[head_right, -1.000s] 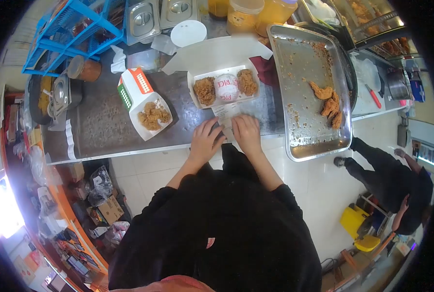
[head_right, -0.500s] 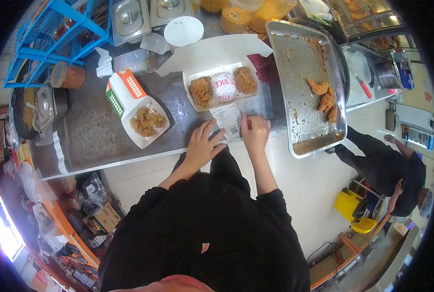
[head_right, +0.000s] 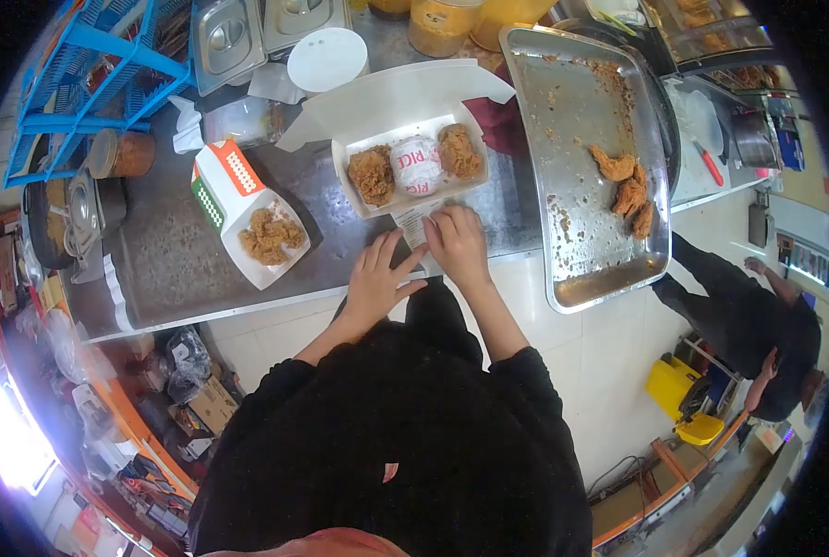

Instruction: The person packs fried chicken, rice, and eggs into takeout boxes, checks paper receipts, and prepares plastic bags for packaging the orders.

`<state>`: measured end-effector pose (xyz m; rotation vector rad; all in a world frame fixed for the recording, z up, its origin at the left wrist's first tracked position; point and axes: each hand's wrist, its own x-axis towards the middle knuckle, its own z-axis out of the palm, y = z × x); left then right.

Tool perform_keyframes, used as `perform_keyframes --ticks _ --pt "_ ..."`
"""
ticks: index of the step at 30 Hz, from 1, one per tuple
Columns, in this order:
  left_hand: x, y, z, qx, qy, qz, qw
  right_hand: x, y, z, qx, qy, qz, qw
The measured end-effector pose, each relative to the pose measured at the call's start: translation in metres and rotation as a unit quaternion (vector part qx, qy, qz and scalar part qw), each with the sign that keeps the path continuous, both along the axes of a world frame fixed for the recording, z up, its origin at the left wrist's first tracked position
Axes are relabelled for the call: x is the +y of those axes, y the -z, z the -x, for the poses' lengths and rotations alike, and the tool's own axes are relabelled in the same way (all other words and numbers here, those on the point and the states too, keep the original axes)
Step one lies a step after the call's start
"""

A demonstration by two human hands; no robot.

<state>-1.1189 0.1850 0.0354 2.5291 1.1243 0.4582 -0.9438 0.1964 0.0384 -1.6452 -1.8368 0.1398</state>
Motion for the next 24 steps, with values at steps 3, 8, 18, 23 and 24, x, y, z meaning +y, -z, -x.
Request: perform_keyframes --ticks 3,8,18,23,24 --pt "0.000 0.001 -0.001 0.008 -0.005 0.007 1.000 0.002 0.002 0.000 -0.005 0.008 0.005 1.000" --pt "0.000 -0.001 -0.002 0.008 -0.010 0.022 1.000 0.004 0.000 0.000 -0.014 0.007 0.021 1.000" --pt "0.000 -0.008 -0.002 -0.014 -0.026 0.056 0.998 -0.016 0.006 -0.001 -0.048 -0.001 0.071 0.996" --pt "0.004 -0.010 0.003 -0.015 -0.014 0.060 0.998 -0.023 0.000 0.002 -0.034 0.009 0.095 0.995" --pt "0.004 -0.011 0.003 -0.019 -0.014 0.059 0.998 -0.024 -0.002 0.003 -0.034 0.022 0.103 0.994"
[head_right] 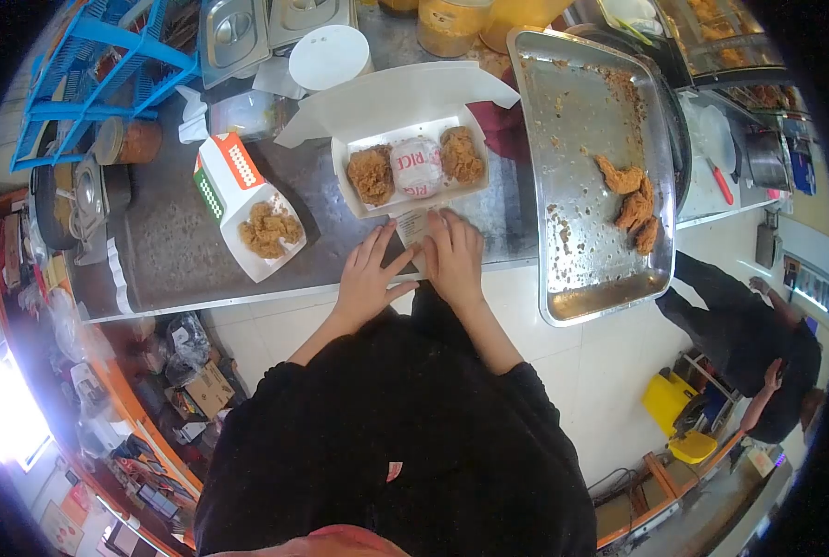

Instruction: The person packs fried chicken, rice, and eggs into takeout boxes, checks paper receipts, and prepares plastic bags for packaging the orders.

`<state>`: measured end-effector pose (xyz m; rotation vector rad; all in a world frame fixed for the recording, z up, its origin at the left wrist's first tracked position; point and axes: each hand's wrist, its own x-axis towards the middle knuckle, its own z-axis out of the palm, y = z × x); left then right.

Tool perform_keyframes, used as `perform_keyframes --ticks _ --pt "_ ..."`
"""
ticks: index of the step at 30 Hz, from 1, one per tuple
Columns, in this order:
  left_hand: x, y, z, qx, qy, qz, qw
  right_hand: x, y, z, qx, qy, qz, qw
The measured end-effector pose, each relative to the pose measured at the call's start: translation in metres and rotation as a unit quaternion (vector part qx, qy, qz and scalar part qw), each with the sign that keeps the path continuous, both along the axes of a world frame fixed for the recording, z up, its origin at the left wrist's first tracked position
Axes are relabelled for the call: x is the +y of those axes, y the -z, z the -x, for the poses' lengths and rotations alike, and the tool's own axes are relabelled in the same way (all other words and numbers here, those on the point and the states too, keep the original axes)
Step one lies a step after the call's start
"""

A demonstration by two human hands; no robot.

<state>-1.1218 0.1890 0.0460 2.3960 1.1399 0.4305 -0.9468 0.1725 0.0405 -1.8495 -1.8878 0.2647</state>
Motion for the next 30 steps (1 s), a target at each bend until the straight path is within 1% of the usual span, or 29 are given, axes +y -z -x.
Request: perform_keyframes --ticks 1,4,5,7,10,13,16,19,22,25,28,29,30 --pt "0.001 -0.001 0.000 -0.003 -0.001 -0.002 1.000 0.000 -0.002 0.000 -0.001 0.013 0.007 1.000" --pt "-0.008 -0.017 -0.002 -0.055 -0.064 0.042 0.995 0.000 -0.011 0.001 0.059 0.108 -0.010 0.992" --pt "-0.013 -0.017 -0.004 -0.125 -0.102 0.107 0.981 0.000 -0.014 0.002 0.122 0.120 0.015 0.985" --pt "-0.024 -0.017 -0.012 -0.258 -0.175 0.233 0.921 -0.001 -0.020 0.004 0.246 0.144 0.065 0.956" --pt "-0.022 -0.011 -0.021 -0.277 -0.204 0.260 0.902 0.002 -0.016 0.001 0.305 0.162 0.126 0.930" --pt "-0.008 -0.016 -0.037 -0.288 -0.263 0.277 0.878 0.002 -0.005 -0.001 0.280 0.147 0.132 0.939" --pt "0.004 -0.010 -0.049 -0.275 -0.305 0.281 0.867 0.001 -0.001 -0.001 0.232 0.125 0.094 0.960" --pt "0.008 -0.012 -0.058 -0.303 -0.319 0.253 0.862 0.001 -0.004 -0.002 0.226 0.125 0.104 0.960" --pt "0.002 0.021 -0.058 -0.382 -0.330 0.274 0.818 0.005 0.003 -0.008 0.375 0.154 0.151 0.901" --pt "0.000 -0.004 -0.048 -0.492 -0.347 0.365 0.710 0.022 -0.001 -0.004 0.533 0.194 0.058 0.822" --pt "-0.010 -0.024 -0.025 -0.556 -0.308 0.437 0.636 0.040 -0.007 -0.003 0.589 0.209 0.069 0.777" --pt "-0.014 -0.034 -0.016 -0.551 -0.303 0.463 0.625 0.045 0.000 0.000 0.614 0.210 0.040 0.760" --pt "-0.017 -0.045 -0.007 -0.556 -0.283 0.464 0.629 0.045 -0.001 0.002 0.615 0.209 0.045 0.759"
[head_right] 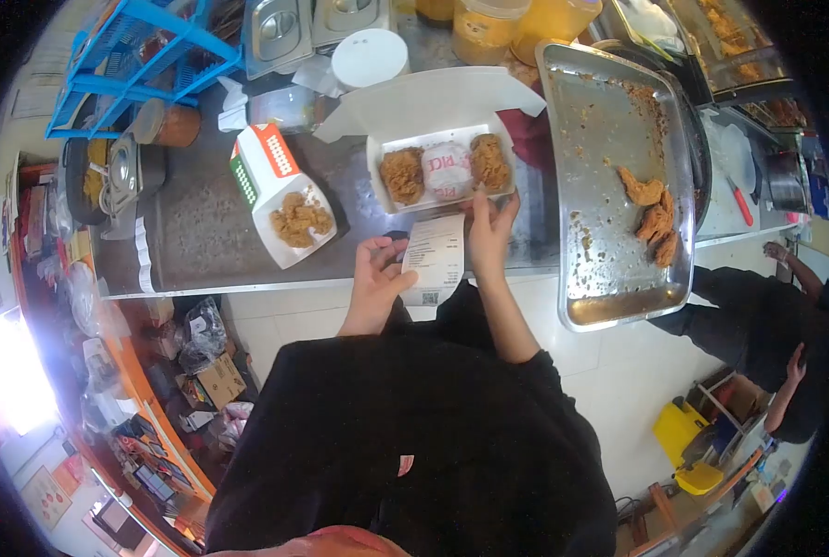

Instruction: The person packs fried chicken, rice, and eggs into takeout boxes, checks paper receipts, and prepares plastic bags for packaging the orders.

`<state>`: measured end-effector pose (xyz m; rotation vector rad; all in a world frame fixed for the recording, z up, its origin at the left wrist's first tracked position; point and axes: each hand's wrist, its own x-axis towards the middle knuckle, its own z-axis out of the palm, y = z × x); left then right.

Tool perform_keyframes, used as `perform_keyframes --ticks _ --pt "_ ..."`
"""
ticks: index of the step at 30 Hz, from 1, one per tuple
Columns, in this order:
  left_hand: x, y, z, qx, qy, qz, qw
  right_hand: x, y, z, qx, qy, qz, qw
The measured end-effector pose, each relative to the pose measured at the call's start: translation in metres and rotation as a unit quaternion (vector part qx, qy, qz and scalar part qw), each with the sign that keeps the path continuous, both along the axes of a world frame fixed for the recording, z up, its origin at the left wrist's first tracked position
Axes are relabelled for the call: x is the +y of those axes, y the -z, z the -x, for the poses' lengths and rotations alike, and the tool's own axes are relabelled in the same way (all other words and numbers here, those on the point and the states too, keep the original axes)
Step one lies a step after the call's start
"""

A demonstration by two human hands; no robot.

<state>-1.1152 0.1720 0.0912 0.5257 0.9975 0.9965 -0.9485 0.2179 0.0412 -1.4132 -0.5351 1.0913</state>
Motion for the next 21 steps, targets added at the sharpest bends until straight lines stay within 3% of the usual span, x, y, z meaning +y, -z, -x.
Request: perform_keyframes --ticks 2,6,9,12,15,18,21 --pt "-0.004 -0.022 0.020 -0.023 0.025 -0.034 0.999 0.001 -0.005 0.003 0.001 -0.009 0.001 1.000" --pt "-0.009 -0.054 0.071 -0.005 0.015 -0.163 0.986 -0.024 -0.018 0.029 0.055 0.103 0.051 0.992" --pt "-0.009 -0.070 0.121 0.002 -0.005 -0.210 0.978 -0.061 -0.054 0.087 0.158 -0.079 -0.095 0.980" --pt "-0.012 -0.080 0.170 0.004 -0.017 -0.242 0.970 -0.079 -0.107 0.180 0.032 -0.134 -0.144 0.980" --pt "-0.013 -0.088 0.209 -0.003 -0.036 -0.271 0.962 -0.078 -0.112 0.231 0.054 -0.200 -0.172 0.963" --pt "-0.012 -0.093 0.243 -0.010 -0.042 -0.287 0.957 -0.074 -0.124 0.268 0.101 -0.184 -0.181 0.961" --pt "-0.003 -0.100 0.265 -0.035 -0.049 -0.272 0.960 -0.071 -0.132 0.289 0.051 -0.183 -0.170 0.967"
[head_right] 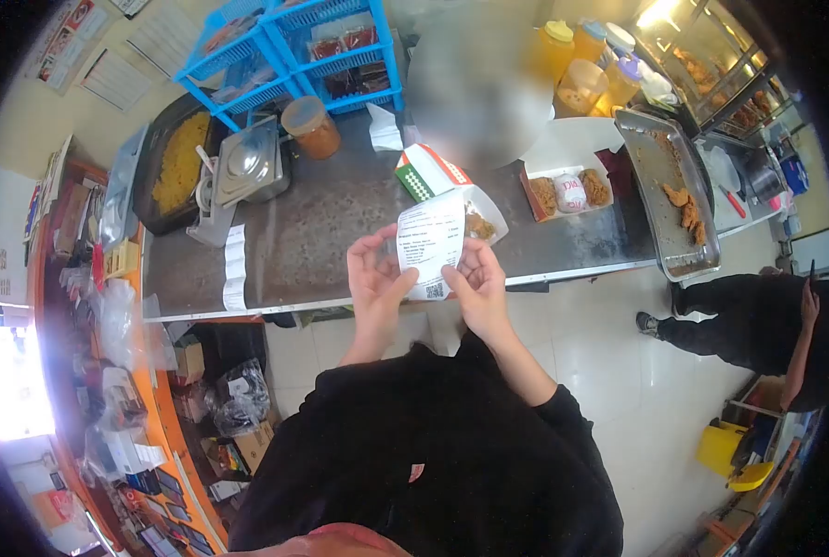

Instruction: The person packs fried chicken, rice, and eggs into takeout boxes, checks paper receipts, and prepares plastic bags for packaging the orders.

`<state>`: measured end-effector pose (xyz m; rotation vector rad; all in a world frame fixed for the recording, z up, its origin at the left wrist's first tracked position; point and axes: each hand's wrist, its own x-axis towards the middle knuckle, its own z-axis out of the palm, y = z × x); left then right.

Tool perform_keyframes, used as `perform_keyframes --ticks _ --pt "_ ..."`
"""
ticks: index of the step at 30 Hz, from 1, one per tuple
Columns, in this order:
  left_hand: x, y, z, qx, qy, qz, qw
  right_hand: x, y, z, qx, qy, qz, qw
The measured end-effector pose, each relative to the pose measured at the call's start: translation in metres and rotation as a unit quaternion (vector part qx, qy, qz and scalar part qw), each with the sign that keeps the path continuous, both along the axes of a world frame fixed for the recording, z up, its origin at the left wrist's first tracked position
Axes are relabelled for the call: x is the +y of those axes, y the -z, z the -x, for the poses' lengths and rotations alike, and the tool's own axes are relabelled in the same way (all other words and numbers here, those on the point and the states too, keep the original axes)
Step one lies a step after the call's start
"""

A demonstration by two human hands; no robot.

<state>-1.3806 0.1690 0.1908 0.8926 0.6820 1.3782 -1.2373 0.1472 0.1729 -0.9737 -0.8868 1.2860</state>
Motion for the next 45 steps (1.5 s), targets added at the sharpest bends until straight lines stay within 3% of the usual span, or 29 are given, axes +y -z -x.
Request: perform_keyframes --ticks 4,7,10,13,14,18,21,24,26,28,29,30,31,33,36,39,43,45 --pt "0.013 0.002 0.010 -0.115 -0.015 0.108 0.987 0.011 -0.001 0.019 0.005 0.023 -0.030 0.999" --pt "0.028 0.012 0.020 -0.202 0.064 0.188 0.959 0.021 -0.003 0.025 0.001 0.023 -0.025 0.999" --pt "0.049 0.024 0.036 -0.291 0.219 0.256 0.895 0.036 -0.001 0.030 -0.015 0.010 -0.030 0.999" --pt "0.070 0.013 0.046 -0.173 0.224 0.314 0.906 0.056 0.002 0.040 -0.018 -0.042 -0.018 0.999" --pt "0.078 0.027 0.052 -0.163 0.216 0.233 0.934 0.062 0.002 0.051 -0.008 -0.064 -0.007 0.998" --pt "0.085 -0.005 0.132 -0.167 0.122 0.153 0.966 0.097 0.010 0.107 -0.050 -0.218 0.028 0.974" --pt "0.079 -0.009 0.235 -0.121 -0.015 0.068 0.990 0.116 0.022 0.164 -0.075 -0.324 0.015 0.943" --pt "0.072 0.002 0.355 -0.026 -0.289 0.102 0.952 0.132 0.016 0.247 -0.065 -0.437 0.049 0.896" --pt "0.077 0.026 0.442 0.031 -0.406 0.131 0.904 0.144 0.012 0.302 -0.074 -0.484 0.098 0.867" --pt "0.093 0.054 0.510 0.038 -0.450 0.163 0.877 0.160 0.032 0.340 -0.161 -0.238 -0.027 0.957" --pt "0.098 0.063 0.529 0.021 -0.454 0.181 0.872 0.169 0.038 0.356 -0.205 -0.102 -0.088 0.969" --pt "0.103 0.062 0.537 0.022 -0.432 0.198 0.879 0.184 0.035 0.358 -0.329 0.070 -0.144 0.930" --pt "0.107 0.065 0.541 0.024 -0.401 0.199 0.894 0.205 0.032 0.348 -0.443 0.235 -0.192 0.844" --pt "0.114 0.074 0.545 0.026 -0.337 0.199 0.920 0.250 0.045 0.324 -0.586 0.271 -0.186 0.741" --pt "0.126 0.075 0.534 0.041 -0.226 0.208 0.951 0.284 0.049 0.327 -0.701 0.248 -0.077 0.664" --pt "0.139 0.040 0.479 0.041 -0.060 0.176 0.982 0.300 0.044 0.320 -0.624 0.130 0.148 0.756" --pt "0.186 0.065 0.409 0.086 0.087 0.265 0.956 0.313 0.058 0.305 -0.568 0.160 0.177 0.788" --pt "0.210 0.086 0.385 0.094 0.050 0.206 0.973 0.323 0.070 0.301 -0.539 0.160 0.179 0.807"
